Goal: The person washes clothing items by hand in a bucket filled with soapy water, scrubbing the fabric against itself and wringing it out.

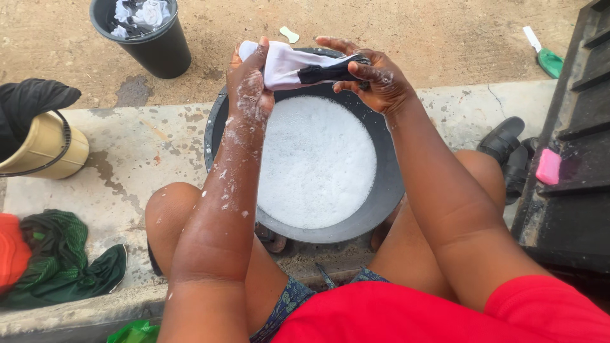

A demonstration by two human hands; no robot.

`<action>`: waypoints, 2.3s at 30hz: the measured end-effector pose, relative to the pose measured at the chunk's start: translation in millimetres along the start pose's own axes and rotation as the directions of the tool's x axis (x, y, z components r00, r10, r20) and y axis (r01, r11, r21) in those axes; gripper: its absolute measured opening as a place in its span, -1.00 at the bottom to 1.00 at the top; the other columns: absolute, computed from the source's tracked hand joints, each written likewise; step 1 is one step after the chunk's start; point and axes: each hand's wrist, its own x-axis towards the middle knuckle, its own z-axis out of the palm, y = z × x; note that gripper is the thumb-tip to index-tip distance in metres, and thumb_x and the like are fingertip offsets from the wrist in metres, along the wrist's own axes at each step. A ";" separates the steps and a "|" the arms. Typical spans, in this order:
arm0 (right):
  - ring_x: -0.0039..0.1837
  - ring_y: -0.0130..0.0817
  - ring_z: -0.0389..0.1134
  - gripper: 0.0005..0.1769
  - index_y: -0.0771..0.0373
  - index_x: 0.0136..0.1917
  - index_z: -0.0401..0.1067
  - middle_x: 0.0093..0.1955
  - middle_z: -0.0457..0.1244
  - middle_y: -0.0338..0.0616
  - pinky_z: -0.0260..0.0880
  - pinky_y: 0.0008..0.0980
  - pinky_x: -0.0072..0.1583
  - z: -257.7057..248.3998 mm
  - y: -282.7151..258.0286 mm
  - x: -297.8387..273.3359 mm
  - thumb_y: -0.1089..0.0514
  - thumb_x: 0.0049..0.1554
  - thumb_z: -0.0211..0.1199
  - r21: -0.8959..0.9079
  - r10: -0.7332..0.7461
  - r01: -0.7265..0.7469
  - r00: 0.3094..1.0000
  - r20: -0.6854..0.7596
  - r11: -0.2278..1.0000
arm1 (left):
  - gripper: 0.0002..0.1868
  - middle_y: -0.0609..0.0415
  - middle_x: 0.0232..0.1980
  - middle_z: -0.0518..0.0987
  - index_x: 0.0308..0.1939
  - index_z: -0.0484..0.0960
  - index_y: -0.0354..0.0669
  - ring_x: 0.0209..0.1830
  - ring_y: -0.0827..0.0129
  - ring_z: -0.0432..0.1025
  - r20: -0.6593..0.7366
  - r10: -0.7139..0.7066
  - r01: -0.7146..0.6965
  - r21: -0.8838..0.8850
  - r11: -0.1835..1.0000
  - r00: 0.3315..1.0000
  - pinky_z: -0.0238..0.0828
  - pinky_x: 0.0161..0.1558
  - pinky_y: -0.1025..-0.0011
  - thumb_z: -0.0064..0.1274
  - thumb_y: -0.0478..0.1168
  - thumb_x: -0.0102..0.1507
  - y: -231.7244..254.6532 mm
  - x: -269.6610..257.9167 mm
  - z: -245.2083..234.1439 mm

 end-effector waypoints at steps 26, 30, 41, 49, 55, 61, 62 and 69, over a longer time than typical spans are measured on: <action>-0.52 -0.34 0.10 -0.41 0.23 -0.48 0.26 -0.57 0.10 -0.12 0.04 -0.27 -0.38 26.5 123.9 41.3 0.15 0.40 0.11 -0.883 -0.844 0.442 0.525 0.111 0.159 | -0.69 0.15 -0.52 0.46 -0.50 0.56 -0.17 -0.57 0.50 0.34 -0.163 -0.157 0.185 0.173 0.967 0.974 0.28 -0.51 0.43 0.03 -0.17 0.34 -90.5 -13.6 16.4; -0.53 -0.48 0.18 -0.48 0.14 -0.44 0.35 -0.58 0.16 -0.24 0.08 -0.37 -0.45 4.9 120.0 56.0 0.12 0.38 0.10 -0.888 -0.759 0.239 0.630 -0.167 0.394 | -0.63 0.12 -0.55 0.44 -0.50 0.58 -0.22 -0.64 0.45 0.30 -0.172 -0.129 0.168 0.230 0.959 0.977 0.18 -0.63 0.42 0.03 -0.11 0.36 -93.4 -13.6 12.0; 0.04 -0.39 0.50 -0.26 0.26 0.22 0.38 0.00 0.41 -0.11 0.58 -0.40 0.07 -2.9 17.4 15.2 -0.23 -0.03 0.49 0.269 0.047 -0.059 0.998 0.051 0.961 | -0.57 0.01 -0.35 0.53 -0.20 0.61 -0.25 -0.52 0.41 0.44 0.348 -0.275 0.211 0.211 0.954 0.896 0.37 -0.59 0.47 0.05 0.10 0.38 1.1 -48.0 51.3; 0.06 -0.25 0.44 -0.53 0.37 0.14 0.45 0.03 0.39 -0.03 0.54 -0.26 0.12 -9.7 33.4 10.9 0.18 0.05 0.58 0.059 -0.026 0.013 0.973 0.228 0.998 | -0.40 -0.13 -0.26 0.62 -0.07 0.63 -0.35 -0.44 0.33 0.58 0.185 -0.309 0.184 0.492 0.851 0.933 0.55 -0.45 0.42 0.16 0.20 0.23 6.4 -34.9 49.9; -0.06 -0.32 0.48 -0.69 0.16 -0.14 0.38 -0.17 0.35 -0.20 0.59 -0.30 -0.02 8.4 27.6 18.1 0.11 -0.02 0.50 0.526 -0.069 0.064 0.998 -0.011 0.848 | -0.33 0.01 -0.37 0.62 -0.10 0.58 -0.40 -0.47 0.35 0.61 -0.056 -0.421 0.380 0.551 0.743 0.905 0.66 -0.50 0.39 0.18 0.24 0.16 -18.3 -19.4 37.7; -0.34 -0.55 0.18 -0.55 0.17 -0.31 0.27 -0.37 0.15 -0.32 0.22 -0.48 -0.30 40.3 94.2 36.1 -0.08 0.29 0.28 -0.652 -0.597 0.397 0.795 -0.107 0.645 | -0.46 0.20 -0.49 0.50 0.28 0.49 -0.28 -0.58 0.58 0.37 0.144 0.215 -0.253 0.701 0.667 0.966 0.34 -0.64 0.47 -0.16 0.08 0.43 -106.6 9.1 3.0; -0.48 -0.58 0.10 -0.40 0.14 -0.47 0.20 -0.53 0.08 -0.36 0.12 -0.45 -0.39 40.8 101.7 39.2 -0.12 0.33 0.15 -0.831 -0.740 0.329 0.658 -0.140 0.449 | -0.45 0.25 -0.54 0.44 0.38 0.47 -0.24 -0.63 0.62 0.30 0.270 0.330 -0.402 0.796 0.452 0.905 0.25 -0.72 0.46 -0.30 0.05 0.49 -113.1 6.0 3.4; -0.41 -0.51 0.06 -0.29 0.22 -0.43 0.23 -0.48 0.08 -0.27 0.02 -0.39 -0.31 49.4 94.7 27.3 -0.15 0.50 0.07 -0.788 -0.806 0.469 0.590 -0.057 0.398 | -0.58 0.17 -0.55 0.34 -0.50 0.44 -0.24 -0.60 0.51 0.21 -0.148 -0.002 0.030 0.188 0.982 0.989 0.16 -0.59 0.39 0.03 -0.08 0.40 -79.6 -27.5 43.0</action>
